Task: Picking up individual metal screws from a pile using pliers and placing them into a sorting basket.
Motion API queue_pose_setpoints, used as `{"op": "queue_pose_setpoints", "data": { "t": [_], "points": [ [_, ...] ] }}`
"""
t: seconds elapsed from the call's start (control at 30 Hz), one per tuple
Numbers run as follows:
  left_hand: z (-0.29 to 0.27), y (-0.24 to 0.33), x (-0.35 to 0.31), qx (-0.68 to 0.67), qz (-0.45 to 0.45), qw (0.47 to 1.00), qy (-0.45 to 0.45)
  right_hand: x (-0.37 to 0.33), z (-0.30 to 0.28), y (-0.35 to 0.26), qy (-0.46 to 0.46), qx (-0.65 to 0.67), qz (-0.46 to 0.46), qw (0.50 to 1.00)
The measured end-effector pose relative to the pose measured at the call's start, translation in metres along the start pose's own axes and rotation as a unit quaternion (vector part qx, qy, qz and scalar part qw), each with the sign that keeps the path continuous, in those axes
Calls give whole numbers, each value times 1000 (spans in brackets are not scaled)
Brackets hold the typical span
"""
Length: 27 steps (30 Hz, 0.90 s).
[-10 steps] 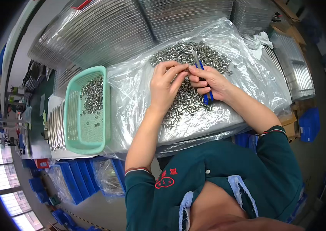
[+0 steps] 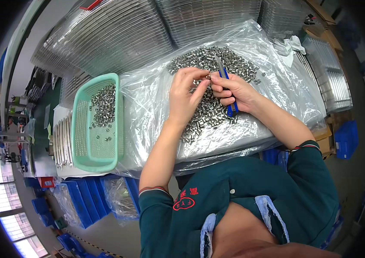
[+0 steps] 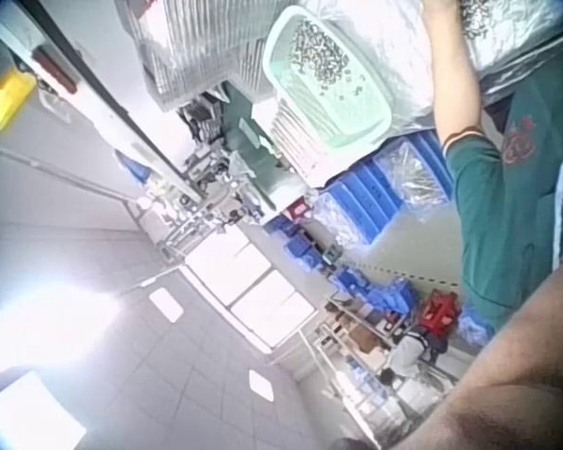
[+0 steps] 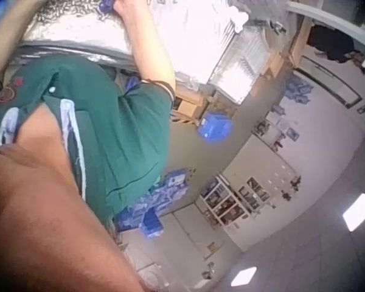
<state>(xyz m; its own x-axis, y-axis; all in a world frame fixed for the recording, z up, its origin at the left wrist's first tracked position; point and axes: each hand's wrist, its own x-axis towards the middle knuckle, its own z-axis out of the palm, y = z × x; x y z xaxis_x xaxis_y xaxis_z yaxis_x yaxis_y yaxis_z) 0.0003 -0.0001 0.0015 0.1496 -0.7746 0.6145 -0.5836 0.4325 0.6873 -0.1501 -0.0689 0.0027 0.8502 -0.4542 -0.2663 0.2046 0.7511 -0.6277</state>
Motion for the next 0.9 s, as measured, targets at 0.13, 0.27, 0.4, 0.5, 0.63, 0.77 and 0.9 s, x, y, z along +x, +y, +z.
{"op": "queue_pose_setpoints", "data": {
  "t": [0.13,0.27,0.4,0.5,0.63,0.77,0.9],
  "points": [
    [0,1,0,-6,-12,1000,-4,0,-1,0,-3,-1,3,1000],
    [1,3,-1,-14,-28,999,8,0,-1,0,-3,-3,7,1000],
    [0,4,0,-19,-47,999,-2,1,-3,0,-9,-6,7,1000],
    [0,0,-1,-8,-38,999,-8,1,-3,0,-6,-8,5,1000],
    [2,2,-1,23,-14,1000,7,2,-3,1,2,-11,8,1000],
    [1,1,0,18,7,1000,6,1,-1,1,7,-7,1,1000],
    [0,9,1,-34,-29,999,-9,0,-3,0,0,-24,-16,1000]
  ]
}}
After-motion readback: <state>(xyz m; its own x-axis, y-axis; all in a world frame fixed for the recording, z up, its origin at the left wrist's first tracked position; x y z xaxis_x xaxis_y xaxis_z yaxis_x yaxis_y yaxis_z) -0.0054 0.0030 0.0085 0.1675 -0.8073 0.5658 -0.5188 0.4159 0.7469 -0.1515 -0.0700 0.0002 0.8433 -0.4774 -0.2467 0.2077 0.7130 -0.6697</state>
